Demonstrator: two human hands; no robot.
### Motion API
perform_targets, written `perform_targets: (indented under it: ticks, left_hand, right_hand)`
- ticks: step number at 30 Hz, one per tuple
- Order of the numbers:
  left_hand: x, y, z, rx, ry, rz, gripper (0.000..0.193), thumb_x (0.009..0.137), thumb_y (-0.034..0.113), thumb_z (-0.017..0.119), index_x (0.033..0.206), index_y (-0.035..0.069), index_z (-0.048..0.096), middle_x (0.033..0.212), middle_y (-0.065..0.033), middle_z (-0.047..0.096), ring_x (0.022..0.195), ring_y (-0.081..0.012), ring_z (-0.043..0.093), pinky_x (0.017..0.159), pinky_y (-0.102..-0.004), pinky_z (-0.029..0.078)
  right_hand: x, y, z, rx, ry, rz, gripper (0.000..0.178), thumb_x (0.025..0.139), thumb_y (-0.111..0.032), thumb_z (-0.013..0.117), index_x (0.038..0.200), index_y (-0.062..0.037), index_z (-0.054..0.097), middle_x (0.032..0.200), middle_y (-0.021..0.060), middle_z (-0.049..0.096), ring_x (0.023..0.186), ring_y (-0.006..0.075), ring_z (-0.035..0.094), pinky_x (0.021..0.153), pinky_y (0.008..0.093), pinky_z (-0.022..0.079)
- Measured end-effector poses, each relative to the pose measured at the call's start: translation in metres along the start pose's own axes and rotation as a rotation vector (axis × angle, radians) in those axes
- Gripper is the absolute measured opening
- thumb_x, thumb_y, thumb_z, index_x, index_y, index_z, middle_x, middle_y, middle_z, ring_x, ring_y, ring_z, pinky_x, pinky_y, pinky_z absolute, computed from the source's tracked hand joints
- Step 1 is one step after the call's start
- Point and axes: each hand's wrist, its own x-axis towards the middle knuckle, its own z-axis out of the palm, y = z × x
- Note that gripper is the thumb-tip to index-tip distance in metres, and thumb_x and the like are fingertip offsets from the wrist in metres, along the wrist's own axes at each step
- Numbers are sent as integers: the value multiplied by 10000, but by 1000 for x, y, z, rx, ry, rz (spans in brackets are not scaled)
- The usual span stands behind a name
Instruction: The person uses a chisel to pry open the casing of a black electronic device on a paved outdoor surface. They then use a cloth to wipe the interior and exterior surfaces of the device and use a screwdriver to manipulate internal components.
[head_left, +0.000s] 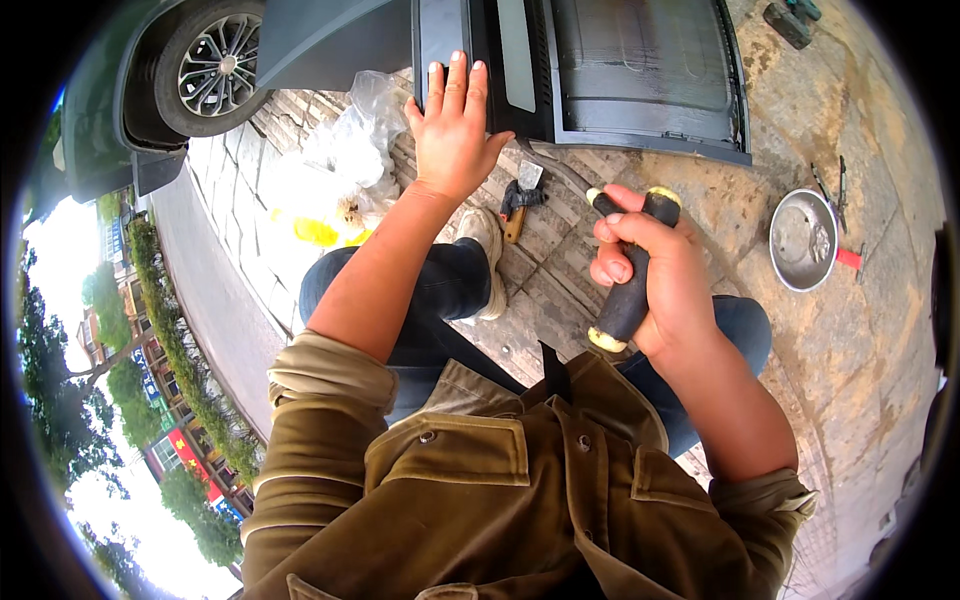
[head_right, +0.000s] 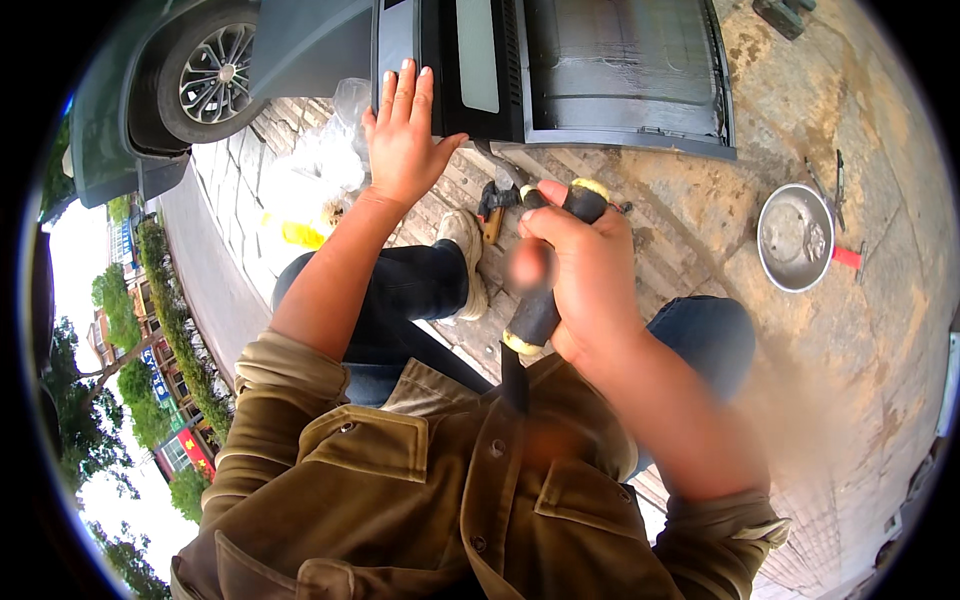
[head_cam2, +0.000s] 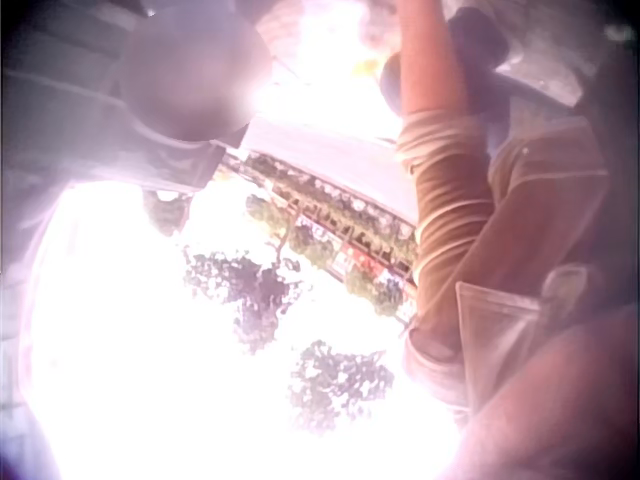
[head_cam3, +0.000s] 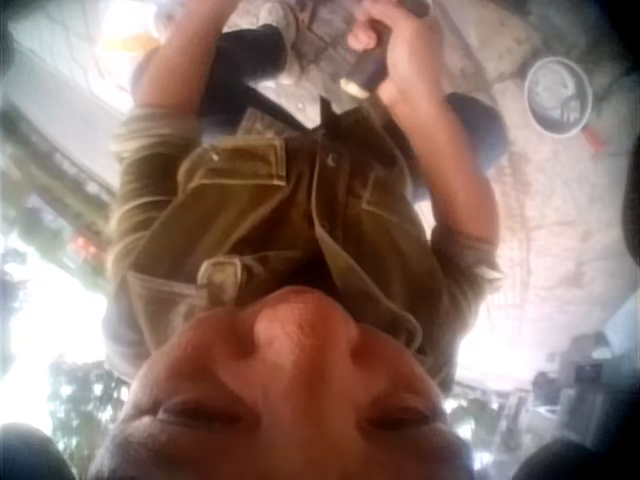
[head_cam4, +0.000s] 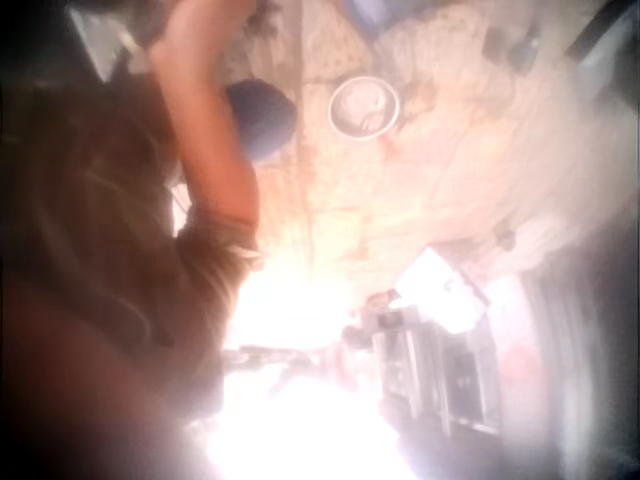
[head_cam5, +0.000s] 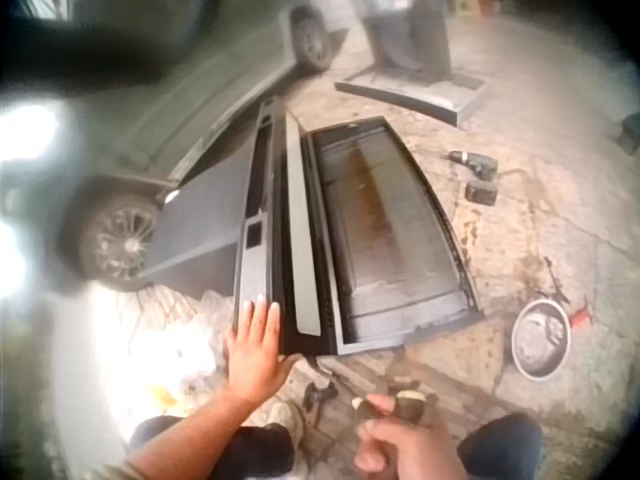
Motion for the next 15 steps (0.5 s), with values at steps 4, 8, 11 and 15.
perform_targets:
  ticks: [4,8,11,15]
  left_hand:
    - [-3,-3,-2,10,7,-5,905,644,342,812,1393,77,378,1485,-148,327,1347,-352,344,936,-625,347]
    - [-2,-1,-3,1,6,-6,894,654,348,808,1395,90,381,1491,-142,317,1355,-350,331,942,-624,344]
    - [0,2,-1,-4,-7,-2,882,667,345,803,1400,103,378,1499,-136,300,1364,-347,312,956,-628,334]
    - [-3,-2,-3,-1,-12,-19,868,682,339,798,1406,116,375,1505,-129,287,1371,-344,297,977,-623,322]
  right_hand:
    - [5,-9,7,-3,-49,34,495,819,-3,535,1282,77,381,807,108,522,522,109,426,531,282,371]
    - [-4,22,-11,61,-2,18,464,841,-4,525,1289,50,416,804,100,528,524,108,432,546,288,374]
    - [-19,59,-38,82,-7,-10,419,849,-8,517,1264,33,470,813,103,541,521,106,438,558,288,376]
    - [-43,67,-62,-36,-48,-46,469,854,-6,518,1314,43,440,817,82,534,509,98,432,543,271,363]
